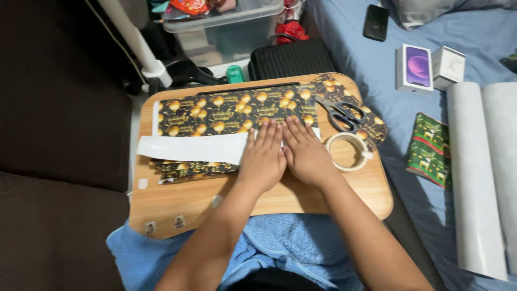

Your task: The person wraps a rectangular gift using black and gold patterned wrapping paper. They fold the paper around the item, secure it with clear tape, trim excess paper with scissors, and smooth the edges to complete the wrap.

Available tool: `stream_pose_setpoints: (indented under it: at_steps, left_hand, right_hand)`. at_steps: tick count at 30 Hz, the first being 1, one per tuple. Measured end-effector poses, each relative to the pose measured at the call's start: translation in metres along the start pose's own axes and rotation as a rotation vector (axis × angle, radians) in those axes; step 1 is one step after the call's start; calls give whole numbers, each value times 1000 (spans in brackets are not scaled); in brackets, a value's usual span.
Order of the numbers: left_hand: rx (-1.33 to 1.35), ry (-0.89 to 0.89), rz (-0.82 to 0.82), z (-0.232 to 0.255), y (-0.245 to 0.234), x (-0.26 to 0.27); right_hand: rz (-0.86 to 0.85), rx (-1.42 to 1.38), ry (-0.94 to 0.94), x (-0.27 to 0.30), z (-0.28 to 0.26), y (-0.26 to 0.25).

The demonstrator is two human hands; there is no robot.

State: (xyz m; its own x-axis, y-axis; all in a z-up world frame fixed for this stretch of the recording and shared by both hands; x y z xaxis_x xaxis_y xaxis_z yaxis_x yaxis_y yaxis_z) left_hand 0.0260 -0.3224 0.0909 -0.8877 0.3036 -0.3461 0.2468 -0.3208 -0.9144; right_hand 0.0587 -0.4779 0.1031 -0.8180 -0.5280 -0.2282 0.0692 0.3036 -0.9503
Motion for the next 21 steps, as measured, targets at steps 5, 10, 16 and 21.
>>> stream_pose_setpoints:
  at_steps: [5,10,16,21]
  left_hand:
    - [13,10,-12,0,-8,1]
    - [16,8,-14,3,-13,1]
    - [-7,-17,9,8,-12,-1]
    - [54,17,-107,44,2,-14]
  right_hand:
    - [102,-125,6,27,11,-14]
    - [454,-199,357,79,82,-67]
    - [285,-420,858,115,128,-69]
    - [266,-489,883,115,133,-55]
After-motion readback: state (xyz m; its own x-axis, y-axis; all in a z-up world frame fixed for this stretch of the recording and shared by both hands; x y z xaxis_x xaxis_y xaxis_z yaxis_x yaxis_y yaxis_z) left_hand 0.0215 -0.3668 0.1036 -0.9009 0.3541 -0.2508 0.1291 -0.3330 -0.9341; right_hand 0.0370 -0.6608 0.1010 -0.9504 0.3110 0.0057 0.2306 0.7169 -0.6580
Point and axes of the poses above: each hand's wrist, its own x-axis away from the middle knuckle, its own y-axis out of the palm, z = x × y, the point moved 1 cm from there along -x, towards the middle knuckle, and after that the axes turned 4 degrees about y, right-handed, at the moved point
